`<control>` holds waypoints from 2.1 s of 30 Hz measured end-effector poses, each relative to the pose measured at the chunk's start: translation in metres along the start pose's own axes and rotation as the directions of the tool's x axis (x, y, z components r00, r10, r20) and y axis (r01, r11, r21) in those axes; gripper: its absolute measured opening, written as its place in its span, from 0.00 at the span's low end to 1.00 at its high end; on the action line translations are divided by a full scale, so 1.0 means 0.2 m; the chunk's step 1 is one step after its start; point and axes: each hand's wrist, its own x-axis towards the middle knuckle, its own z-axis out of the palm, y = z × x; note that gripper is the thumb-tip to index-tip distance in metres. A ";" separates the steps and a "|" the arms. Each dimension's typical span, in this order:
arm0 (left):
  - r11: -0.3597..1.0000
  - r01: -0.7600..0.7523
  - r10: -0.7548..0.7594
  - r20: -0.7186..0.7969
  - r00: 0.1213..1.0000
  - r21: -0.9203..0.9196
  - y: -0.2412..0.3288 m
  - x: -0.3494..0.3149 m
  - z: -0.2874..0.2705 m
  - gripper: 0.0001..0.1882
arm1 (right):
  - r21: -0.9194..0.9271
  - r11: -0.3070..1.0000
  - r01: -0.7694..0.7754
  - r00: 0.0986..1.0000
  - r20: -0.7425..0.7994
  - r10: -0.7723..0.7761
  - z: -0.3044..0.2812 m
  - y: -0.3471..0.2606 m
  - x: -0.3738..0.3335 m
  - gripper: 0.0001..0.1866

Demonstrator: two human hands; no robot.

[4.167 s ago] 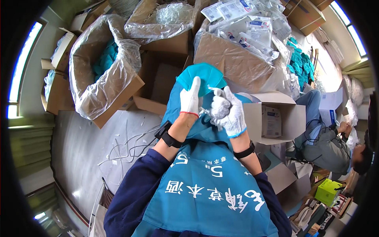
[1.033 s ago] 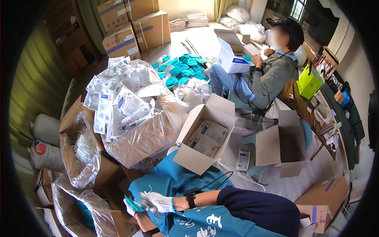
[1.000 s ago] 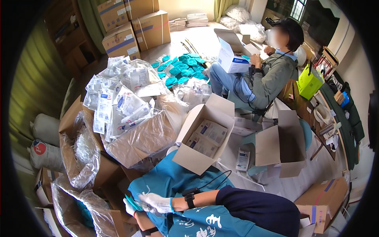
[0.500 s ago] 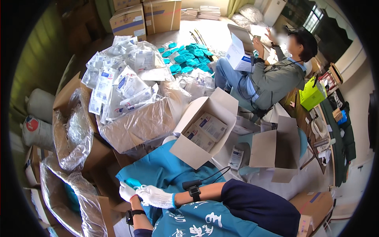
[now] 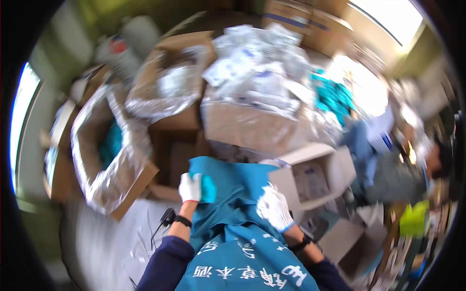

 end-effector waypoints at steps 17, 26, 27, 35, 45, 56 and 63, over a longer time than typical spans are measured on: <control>0.467 0.044 -0.299 -0.111 0.948 -0.883 -0.25 0.22 -0.82 0.11 | -0.521 0.833 -0.189 0.902 -0.428 -0.063 -0.08 0.13 -0.04 0.27; 0.483 0.094 -0.054 0.077 0.996 -0.871 -0.07 0.36 -0.91 0.19 | -0.242 0.969 0.048 0.939 -0.319 -0.126 0.21 -0.01 0.09 0.13; 0.553 0.054 0.101 0.131 0.986 -0.831 0.00 0.28 -0.83 0.18 | -0.191 0.979 0.075 0.926 -0.351 -0.139 0.20 -0.04 0.12 0.17; 0.529 -0.020 0.683 0.412 0.604 -0.848 0.48 -0.17 -0.30 0.32 | -0.126 0.980 0.152 0.972 -0.159 -0.172 0.39 -0.15 0.14 0.17; 0.576 0.082 0.666 0.525 0.529 -0.814 0.60 -0.21 -0.35 0.16 | 0.018 0.999 0.040 0.999 -0.032 -0.039 0.33 -0.12 0.13 0.18; 0.532 0.258 0.564 0.565 0.603 -0.806 0.55 -0.20 -0.31 0.07 | 0.072 0.997 0.001 1.000 0.027 -0.003 0.34 -0.14 0.14 0.17; 0.640 -0.536 0.756 0.323 0.570 -0.551 0.59 -0.23 -0.22 0.11 | 0.107 0.994 -0.026 0.998 0.064 0.020 0.37 -0.18 0.14 0.17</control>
